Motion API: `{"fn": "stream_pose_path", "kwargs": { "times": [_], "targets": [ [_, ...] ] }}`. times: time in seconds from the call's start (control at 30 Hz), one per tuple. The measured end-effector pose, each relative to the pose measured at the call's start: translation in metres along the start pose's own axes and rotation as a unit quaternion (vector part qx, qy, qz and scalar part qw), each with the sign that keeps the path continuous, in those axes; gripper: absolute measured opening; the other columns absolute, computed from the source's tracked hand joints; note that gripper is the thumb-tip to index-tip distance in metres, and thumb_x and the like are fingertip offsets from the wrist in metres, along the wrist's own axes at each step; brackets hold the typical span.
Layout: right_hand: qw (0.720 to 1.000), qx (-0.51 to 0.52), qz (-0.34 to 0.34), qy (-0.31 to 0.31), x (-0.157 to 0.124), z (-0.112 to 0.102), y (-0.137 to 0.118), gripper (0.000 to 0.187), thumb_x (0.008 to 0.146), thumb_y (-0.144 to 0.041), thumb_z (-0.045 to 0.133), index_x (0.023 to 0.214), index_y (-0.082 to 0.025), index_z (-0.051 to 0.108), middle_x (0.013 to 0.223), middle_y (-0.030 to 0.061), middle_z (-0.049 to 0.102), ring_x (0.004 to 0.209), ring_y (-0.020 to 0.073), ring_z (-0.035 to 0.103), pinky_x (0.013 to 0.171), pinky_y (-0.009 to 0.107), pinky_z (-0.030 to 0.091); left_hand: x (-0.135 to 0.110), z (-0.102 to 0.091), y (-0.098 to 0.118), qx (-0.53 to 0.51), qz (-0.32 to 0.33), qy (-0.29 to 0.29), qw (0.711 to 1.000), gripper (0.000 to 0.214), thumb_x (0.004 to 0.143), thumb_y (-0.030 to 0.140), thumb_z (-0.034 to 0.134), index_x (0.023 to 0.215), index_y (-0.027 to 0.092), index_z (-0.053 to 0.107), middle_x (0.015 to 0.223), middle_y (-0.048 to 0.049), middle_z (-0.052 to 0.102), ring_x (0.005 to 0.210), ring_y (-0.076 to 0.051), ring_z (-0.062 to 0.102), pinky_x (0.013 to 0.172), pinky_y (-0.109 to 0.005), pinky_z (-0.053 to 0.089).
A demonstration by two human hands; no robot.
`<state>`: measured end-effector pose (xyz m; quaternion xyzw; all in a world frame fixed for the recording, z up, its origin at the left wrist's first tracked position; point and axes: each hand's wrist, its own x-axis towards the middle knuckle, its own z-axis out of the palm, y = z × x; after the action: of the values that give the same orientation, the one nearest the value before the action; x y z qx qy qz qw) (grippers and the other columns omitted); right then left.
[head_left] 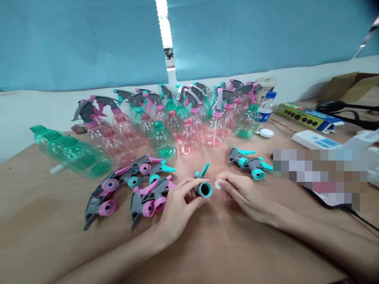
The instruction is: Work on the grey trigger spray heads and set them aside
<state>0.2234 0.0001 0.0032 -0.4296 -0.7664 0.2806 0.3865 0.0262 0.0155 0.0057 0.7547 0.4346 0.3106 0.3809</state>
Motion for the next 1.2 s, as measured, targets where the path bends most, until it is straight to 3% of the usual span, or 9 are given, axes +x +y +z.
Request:
{"fn": "stream_pose_path", "kwargs": {
  "times": [0.17, 0.33, 0.43, 0.57, 0.77, 0.93, 1.2],
  "targets": [
    [0.999, 0.014, -0.019, 0.025, -0.004, 0.005, -0.006, 0.036, 0.093, -0.042, 0.045, 0.067, -0.018, 0.053, 0.057, -0.0028, 0.052, 0.050, 0.0085, 0.045, 0.046, 0.020, 0.034, -0.003, 0.002, -0.003, -0.014, 0.038, -0.006, 0.999, 0.034, 0.076, 0.012, 0.071, 0.106, 0.028, 0.066, 0.092, 0.0033, 0.062, 0.068, -0.010, 0.051, 0.062, -0.021, 0.041],
    [0.995, 0.091, 0.035, 0.036, -0.008, 0.012, -0.001, 0.028, 0.080, -0.037, 0.067, 0.065, -0.018, 0.054, 0.058, -0.0040, 0.053, 0.050, 0.0078, 0.043, 0.046, 0.020, 0.033, -0.004, 0.003, -0.003, -0.016, 0.060, -0.021, 0.998, 0.034, 0.078, 0.008, 0.068, 0.106, 0.028, 0.066, 0.089, 0.0035, 0.062, 0.067, -0.009, 0.051, 0.062, -0.019, 0.042],
    [0.986, 0.147, 0.073, 0.023, -0.005, 0.013, 0.002, 0.022, 0.080, -0.037, 0.067, 0.076, -0.019, 0.054, 0.059, -0.0056, 0.051, 0.051, 0.0083, 0.047, 0.048, 0.020, 0.037, -0.003, 0.002, -0.003, -0.018, 0.060, -0.019, 0.998, 0.033, 0.077, 0.009, 0.070, 0.105, 0.026, 0.067, 0.089, 0.0028, 0.062, 0.070, -0.010, 0.053, 0.064, -0.020, 0.043],
    [0.982, 0.168, 0.074, 0.034, -0.004, 0.012, 0.004, 0.019, 0.086, -0.037, 0.059, 0.094, -0.021, 0.052, 0.065, -0.0052, 0.053, 0.053, 0.0089, 0.050, 0.047, 0.020, 0.039, -0.002, 0.002, -0.002, -0.021, 0.044, -0.023, 0.999, 0.037, 0.076, 0.010, 0.071, 0.109, 0.026, 0.067, 0.088, 0.0023, 0.062, 0.070, -0.011, 0.053, 0.066, -0.022, 0.044],
    [0.988, 0.099, -0.022, 0.117, -0.006, 0.003, 0.004, 0.013, 0.089, -0.024, 0.056, 0.098, -0.023, 0.046, 0.073, -0.0035, 0.054, 0.061, 0.0094, 0.051, 0.052, 0.020, 0.042, -0.002, 0.002, -0.003, -0.014, 0.046, -0.021, 0.999, 0.038, 0.077, 0.012, 0.071, 0.112, 0.027, 0.066, 0.089, 0.0013, 0.062, 0.069, -0.011, 0.053, 0.068, -0.023, 0.044],
    [0.987, -0.058, -0.146, 0.023, -0.003, -0.002, 0.003, 0.006, 0.083, -0.015, 0.057, 0.087, -0.019, 0.055, 0.081, 0.0016, 0.058, 0.067, 0.0114, 0.053, 0.058, 0.023, 0.043, -0.003, 0.001, -0.004, -0.010, 0.056, -0.018, 0.998, 0.037, 0.081, 0.016, 0.066, 0.116, 0.027, 0.064, 0.095, -0.0012, 0.062, 0.067, -0.011, 0.052, 0.067, -0.025, 0.046],
    [0.987, -0.083, -0.139, -0.001, -0.007, 0.002, -0.002, 0.010, 0.085, -0.015, 0.052, 0.092, -0.019, 0.057, 0.079, 0.0035, 0.060, 0.068, 0.0132, 0.054, 0.059, 0.024, 0.045, -0.003, 0.000, -0.003, -0.003, 0.055, -0.020, 0.998, 0.035, 0.082, 0.016, 0.064, 0.115, 0.026, 0.064, 0.096, -0.0023, 0.062, 0.064, -0.011, 0.051, 0.065, -0.024, 0.046]
  ]
}}
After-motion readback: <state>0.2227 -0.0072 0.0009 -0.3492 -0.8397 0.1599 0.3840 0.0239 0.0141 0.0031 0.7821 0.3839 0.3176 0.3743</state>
